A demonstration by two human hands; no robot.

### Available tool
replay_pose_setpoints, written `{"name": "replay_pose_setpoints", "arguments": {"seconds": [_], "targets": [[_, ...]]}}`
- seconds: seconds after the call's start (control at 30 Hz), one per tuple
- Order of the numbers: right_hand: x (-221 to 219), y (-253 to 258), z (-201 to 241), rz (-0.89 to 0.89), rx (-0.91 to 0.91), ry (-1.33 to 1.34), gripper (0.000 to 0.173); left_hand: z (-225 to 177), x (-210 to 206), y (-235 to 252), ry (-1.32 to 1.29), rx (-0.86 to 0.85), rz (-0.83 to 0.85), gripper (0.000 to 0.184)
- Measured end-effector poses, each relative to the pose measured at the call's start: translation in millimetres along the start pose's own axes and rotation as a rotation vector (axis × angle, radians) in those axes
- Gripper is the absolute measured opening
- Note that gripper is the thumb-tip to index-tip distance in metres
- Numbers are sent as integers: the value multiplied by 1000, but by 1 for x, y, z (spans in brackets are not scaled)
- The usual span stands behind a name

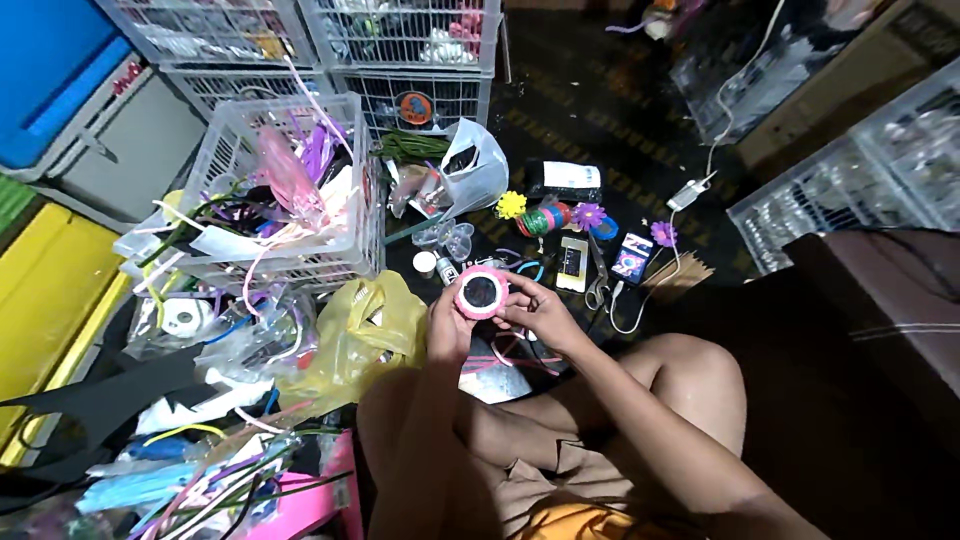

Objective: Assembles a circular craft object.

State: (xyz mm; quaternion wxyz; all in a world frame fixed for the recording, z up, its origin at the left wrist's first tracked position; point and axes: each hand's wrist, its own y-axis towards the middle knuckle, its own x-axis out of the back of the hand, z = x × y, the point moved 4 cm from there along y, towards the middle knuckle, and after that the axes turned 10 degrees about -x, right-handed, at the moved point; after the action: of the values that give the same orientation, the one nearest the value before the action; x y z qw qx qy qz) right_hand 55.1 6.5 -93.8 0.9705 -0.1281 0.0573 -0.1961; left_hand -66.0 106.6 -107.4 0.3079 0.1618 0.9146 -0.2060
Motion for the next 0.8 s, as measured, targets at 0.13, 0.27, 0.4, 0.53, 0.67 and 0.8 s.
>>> {"name": "replay_pose_setpoints", "arguments": {"seconds": [0.13,0.27,0.4,0.53,0.67,0.8], "targets": [[1,-3,3,35,118,-163,60,-1,2,1,43,60,24,32],[3,-5,5,80,231,-389,32,-3,4,3,113,98,52,30],[4,-2,2,124,231,-467,16,-3,3,1,206,72,129,26],[3,-4,2,114,169,-346,12,-1,-1,-1,204,62,160,34],[-9,-9,10,97,34,16,10,-4,-10,-4,16,55,269,72],[-30,-11,11,152,52,-42,16,-3,-13,-3,-206,142,391,79]]}}
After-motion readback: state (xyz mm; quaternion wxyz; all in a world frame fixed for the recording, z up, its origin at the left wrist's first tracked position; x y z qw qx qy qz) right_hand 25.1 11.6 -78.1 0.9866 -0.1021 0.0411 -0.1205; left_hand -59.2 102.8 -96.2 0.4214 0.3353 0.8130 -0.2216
